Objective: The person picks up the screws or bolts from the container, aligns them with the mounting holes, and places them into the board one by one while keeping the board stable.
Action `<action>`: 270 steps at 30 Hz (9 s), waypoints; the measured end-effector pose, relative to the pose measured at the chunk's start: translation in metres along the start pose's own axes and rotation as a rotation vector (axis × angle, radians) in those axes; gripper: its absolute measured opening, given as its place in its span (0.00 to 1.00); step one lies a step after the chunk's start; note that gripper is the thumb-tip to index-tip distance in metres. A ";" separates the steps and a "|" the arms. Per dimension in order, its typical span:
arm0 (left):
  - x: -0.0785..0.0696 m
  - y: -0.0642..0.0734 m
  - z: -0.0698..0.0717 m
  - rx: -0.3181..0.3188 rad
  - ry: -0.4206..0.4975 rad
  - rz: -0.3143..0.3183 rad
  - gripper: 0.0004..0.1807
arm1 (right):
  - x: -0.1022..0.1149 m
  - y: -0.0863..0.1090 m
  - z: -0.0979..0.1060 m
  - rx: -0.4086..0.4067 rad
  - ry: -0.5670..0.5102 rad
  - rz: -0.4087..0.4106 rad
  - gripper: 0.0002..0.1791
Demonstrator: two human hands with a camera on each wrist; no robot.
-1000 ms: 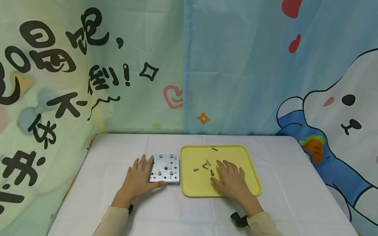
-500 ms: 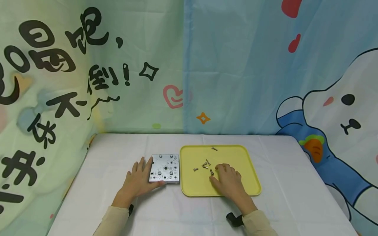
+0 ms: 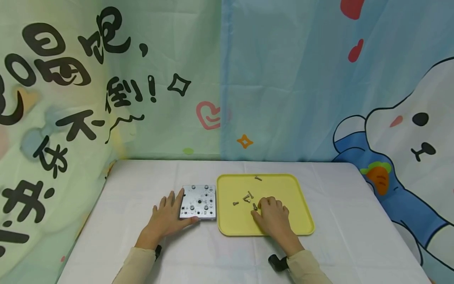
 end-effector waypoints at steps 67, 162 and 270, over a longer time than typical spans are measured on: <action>0.003 -0.003 -0.007 0.052 0.025 0.042 0.62 | 0.060 -0.023 0.013 -0.160 -0.110 0.308 0.05; 0.004 -0.003 -0.009 0.059 0.041 0.035 0.61 | 0.053 -0.046 -0.015 0.011 -0.018 0.374 0.06; 0.006 -0.004 -0.009 0.038 0.023 0.039 0.61 | 0.126 -0.060 -0.030 -0.003 -0.096 0.519 0.02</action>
Point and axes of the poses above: each hand's wrist, its own y-axis away from the middle knuckle, its own z-axis out of the back of the hand, x = y × z, the point moved 7 cm from there along -y, towards the middle knuckle, and after that the axes turned 9 degrees about -y, right-handed, at the moved point
